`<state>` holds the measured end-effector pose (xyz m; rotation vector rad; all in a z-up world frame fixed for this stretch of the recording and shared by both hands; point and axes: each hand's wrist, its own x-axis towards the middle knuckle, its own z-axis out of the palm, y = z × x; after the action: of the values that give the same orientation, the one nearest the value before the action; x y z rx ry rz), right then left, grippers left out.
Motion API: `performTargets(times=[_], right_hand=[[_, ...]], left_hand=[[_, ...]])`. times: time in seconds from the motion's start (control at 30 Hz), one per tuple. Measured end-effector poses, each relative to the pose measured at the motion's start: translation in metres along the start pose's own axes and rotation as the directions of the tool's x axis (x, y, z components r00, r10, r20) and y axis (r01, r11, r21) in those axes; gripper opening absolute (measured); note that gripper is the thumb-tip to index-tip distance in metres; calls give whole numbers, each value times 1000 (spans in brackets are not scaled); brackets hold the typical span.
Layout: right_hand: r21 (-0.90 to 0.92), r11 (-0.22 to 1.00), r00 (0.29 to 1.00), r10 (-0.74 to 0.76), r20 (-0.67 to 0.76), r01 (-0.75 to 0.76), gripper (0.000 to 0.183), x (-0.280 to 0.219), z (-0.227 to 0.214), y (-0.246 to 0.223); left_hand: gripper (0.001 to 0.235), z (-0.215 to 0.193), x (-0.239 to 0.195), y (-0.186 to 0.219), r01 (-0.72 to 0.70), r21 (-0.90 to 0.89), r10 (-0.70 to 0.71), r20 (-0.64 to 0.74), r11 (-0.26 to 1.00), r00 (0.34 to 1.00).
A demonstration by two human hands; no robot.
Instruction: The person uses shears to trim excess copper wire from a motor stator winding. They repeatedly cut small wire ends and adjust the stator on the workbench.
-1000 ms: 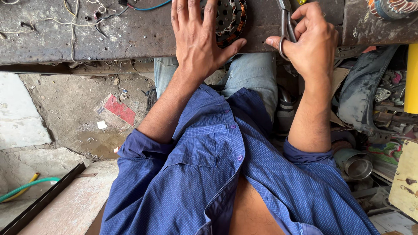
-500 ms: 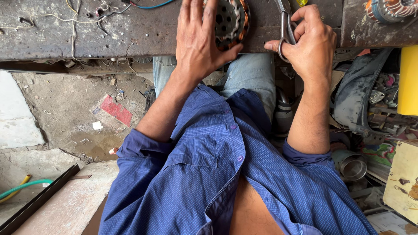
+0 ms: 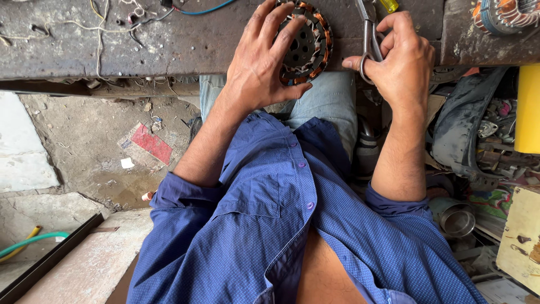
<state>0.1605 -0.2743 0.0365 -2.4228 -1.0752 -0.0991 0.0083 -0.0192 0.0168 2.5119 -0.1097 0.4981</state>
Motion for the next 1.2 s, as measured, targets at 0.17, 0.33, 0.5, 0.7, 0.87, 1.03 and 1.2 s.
performTargets(times=[0.17,0.33,0.5,0.7,0.87,1.03,1.2], right_hand=[[137,976,984,160,75,-169,64,6,-6,-3],[252,939,972,220,81,-234,64,16,-6,3],[250,933,965,243,97,-260,64,27,0,1],[211,943,966,252,58,-259,69,40,6,-1],[209,943,966,257,33,-258,69,52,11,-5],[199,943,964,265,38,-267,67,51,16,-4],[201,950,970,241,14,-239,63,50,18,-4]], left_hand=[[93,-9,6,5,-36,-38,36,-8,999,999],[82,-12,12,17,-6,-3,6,15,1000,1000],[78,-13,24,20,2,-3,-2,45,1000,999],[78,-14,32,20,2,-14,-1,75,1000,997],[76,-14,33,21,3,-2,-3,81,1000,997],[75,-15,31,21,11,-32,-8,85,999,996],[72,-15,29,22,9,-30,-7,77,1000,997]])
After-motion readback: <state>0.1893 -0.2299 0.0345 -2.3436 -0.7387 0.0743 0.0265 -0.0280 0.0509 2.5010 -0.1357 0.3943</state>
